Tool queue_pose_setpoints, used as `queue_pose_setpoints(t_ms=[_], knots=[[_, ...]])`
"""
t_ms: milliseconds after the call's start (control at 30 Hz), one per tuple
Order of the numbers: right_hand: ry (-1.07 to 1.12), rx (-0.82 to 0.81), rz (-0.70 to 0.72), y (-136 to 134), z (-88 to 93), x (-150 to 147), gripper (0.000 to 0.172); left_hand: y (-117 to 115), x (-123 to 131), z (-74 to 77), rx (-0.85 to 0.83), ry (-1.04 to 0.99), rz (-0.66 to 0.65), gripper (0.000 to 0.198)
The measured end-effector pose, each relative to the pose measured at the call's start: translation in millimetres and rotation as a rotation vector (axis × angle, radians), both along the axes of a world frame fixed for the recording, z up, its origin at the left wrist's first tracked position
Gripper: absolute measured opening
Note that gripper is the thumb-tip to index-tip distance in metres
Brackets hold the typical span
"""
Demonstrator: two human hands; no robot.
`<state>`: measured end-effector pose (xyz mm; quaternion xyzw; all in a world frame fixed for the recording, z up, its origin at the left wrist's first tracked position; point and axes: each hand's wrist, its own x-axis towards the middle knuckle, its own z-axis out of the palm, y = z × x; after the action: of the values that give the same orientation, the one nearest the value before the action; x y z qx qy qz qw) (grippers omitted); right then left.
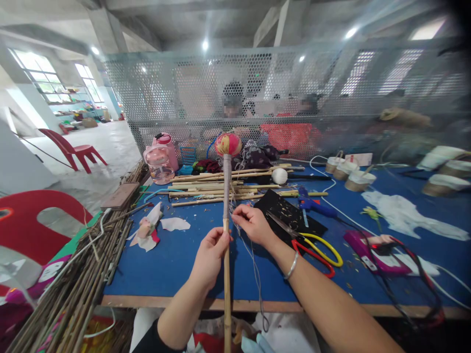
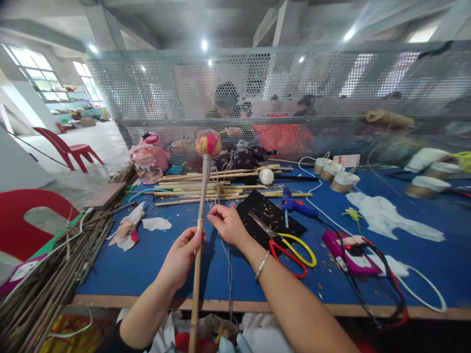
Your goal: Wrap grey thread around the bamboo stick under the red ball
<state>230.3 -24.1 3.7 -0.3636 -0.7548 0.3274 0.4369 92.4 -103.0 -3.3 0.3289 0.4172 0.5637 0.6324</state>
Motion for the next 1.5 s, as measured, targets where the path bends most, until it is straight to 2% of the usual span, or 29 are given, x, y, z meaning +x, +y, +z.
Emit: queue_pose_setpoints(t_ms=[233,433,533,667,933,1100,1267,1367,1500], knots=[[0.024,-0.05,0.071,-6,5.5,2,0.016,4,-12,5.4,-0.003,0.044,-0.132,0.042],[0.134,-0.158,0.181,-10,7.5,2,0.017,-6,-3,12.5,-0.175,-0.294,-0.153,0.033],[0.186,-0.205,0.211,-9,7.7,2,0.019,-12,6,14.3,-0.14,-0.39,-0.098,0.03],[0.205,-0.207,0.145,-8,9.3,4,0.023,-15,12,14.9,-0.07,-0.361,-0.046,0.027],[0.248,-0.242,0.157,-9,14.0,3,0.026,-20,11,15.8,-0.184,-0.355,-0.119,0.039],[0.251,-0.271,0.153,-7,11.0,2,0.027,-19,20,13.6,-0.076,-0.22,0.003,0.041],[0.326,-0.309,0.153,-5,11.4,3,0.025,-16,24,13.4,-0.013,-0.176,0.005,0.037],[0.271,-0.232,0.154,-6,20.4,6,0.024,-18,24,17.3,0.005,-0.178,-0.003,0.038],[0.015,-0.003,0.082,-9,45.6,10,0.019,-22,22,21.3,-0.004,-0.189,-0.023,0.038]])
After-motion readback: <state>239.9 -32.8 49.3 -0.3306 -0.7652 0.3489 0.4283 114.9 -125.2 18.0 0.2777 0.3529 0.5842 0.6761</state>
